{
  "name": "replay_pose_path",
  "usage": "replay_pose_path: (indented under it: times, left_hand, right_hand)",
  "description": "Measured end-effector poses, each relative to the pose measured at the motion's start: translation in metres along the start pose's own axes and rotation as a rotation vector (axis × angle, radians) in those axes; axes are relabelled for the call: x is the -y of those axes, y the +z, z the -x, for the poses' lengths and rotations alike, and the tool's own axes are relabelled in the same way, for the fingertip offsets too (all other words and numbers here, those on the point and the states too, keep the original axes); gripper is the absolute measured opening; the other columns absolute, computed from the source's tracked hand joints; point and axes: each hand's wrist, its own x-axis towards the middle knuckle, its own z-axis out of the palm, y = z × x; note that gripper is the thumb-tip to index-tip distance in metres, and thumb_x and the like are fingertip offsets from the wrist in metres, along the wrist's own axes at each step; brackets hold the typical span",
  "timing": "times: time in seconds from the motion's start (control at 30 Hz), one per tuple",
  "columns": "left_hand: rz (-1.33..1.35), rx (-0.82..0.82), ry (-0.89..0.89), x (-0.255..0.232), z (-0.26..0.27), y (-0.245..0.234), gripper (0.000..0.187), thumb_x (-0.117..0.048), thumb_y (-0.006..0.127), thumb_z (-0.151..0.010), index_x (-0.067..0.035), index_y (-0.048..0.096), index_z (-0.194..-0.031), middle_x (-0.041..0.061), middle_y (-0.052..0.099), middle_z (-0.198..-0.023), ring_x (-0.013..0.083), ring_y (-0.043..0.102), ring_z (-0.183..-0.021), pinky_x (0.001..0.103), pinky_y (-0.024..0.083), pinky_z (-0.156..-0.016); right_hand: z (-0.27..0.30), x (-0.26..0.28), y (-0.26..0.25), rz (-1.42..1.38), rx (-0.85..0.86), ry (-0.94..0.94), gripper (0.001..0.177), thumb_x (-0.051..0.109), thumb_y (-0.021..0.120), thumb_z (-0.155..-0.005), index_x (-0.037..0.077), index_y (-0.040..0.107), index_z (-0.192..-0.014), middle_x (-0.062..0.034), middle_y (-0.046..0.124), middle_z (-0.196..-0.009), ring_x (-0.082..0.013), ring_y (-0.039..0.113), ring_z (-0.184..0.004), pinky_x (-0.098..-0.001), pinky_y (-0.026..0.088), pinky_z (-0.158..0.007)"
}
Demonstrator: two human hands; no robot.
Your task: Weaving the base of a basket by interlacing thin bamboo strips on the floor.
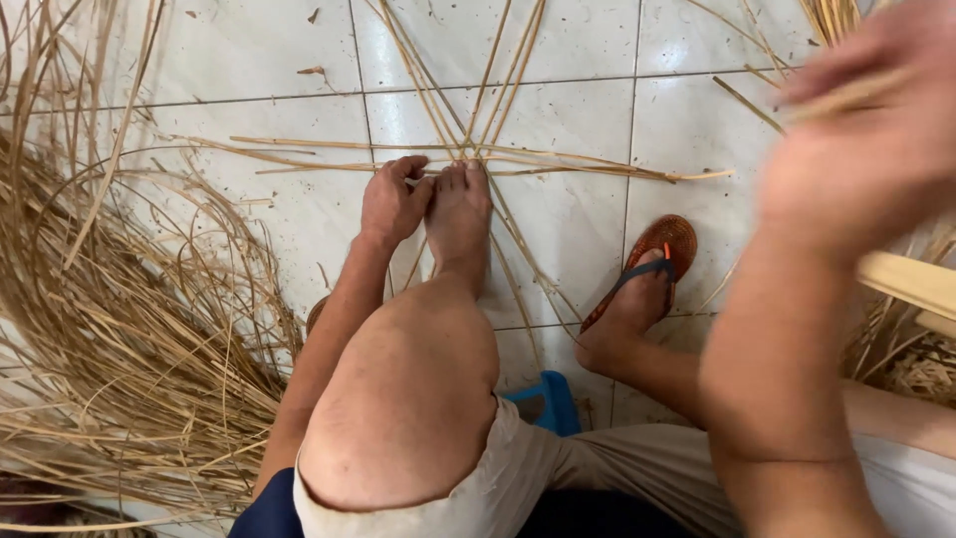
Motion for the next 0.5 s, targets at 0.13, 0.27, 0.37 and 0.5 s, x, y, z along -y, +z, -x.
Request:
replay_pose_path:
  times: [0.13,0.27,0.37,0.5]
  left_hand:
    - [-0.127,-0.05,0.07,0.007,0.005,0.002,0.044,-0.025,0.057,-0.089,-0.011,0.072,-0.128,0.012,0.071,-0.116,0.0321,0.068,-0.102,0.047,0.055,-0.088]
    - [-0.183,-0.038,0.068,0.007,0.012,0.0,0.038,-0.024,0.056,-0.092,-0.014,0.072,-0.125,0.012,0.072,-0.111,0.0324,0.068,-0.097,0.048,0.055,-0.083]
    - [-0.197,-0.041,0.086,0.005,0.021,0.003,0.02,-0.023,0.057,-0.09,-0.013,0.073,-0.095,0.012,0.075,-0.094,0.0368,0.067,-0.082,0.05,0.054,-0.069]
    - [-0.147,-0.047,0.079,0.012,0.019,0.008,0.021,-0.024,0.059,-0.089,-0.012,0.073,-0.101,0.011,0.074,-0.097,0.0355,0.068,-0.084,0.049,0.053,-0.072]
  right_hand:
    - [0.077,-0.069,0.122,0.597,0.612,-0.202,0.007,0.004,0.054,-0.11,0.0,0.06,-0.11,-0.0189,0.066,-0.098,-0.0292,0.068,-0.087,-0.0387,0.059,-0.082]
    - [0.082,-0.174,0.094,1.034,1.156,-0.316,0.035,0.006,0.05,-0.11,0.005,0.062,-0.143,-0.0246,0.073,-0.126,-0.0374,0.075,-0.107,-0.0433,0.066,-0.083]
    - [0.084,-0.222,0.081,1.471,1.401,-0.17,0.064,0.008,0.051,-0.094,0.017,0.046,-0.157,-0.0089,0.059,-0.153,-0.0419,0.073,-0.097,-0.0553,0.059,-0.067]
    - [0.083,-0.246,0.075,1.487,1.54,-0.009,0.075,0.003,0.05,-0.091,0.013,0.033,-0.163,-0.0134,0.04,-0.165,-0.0444,0.066,-0.115,-0.0543,0.055,-0.085]
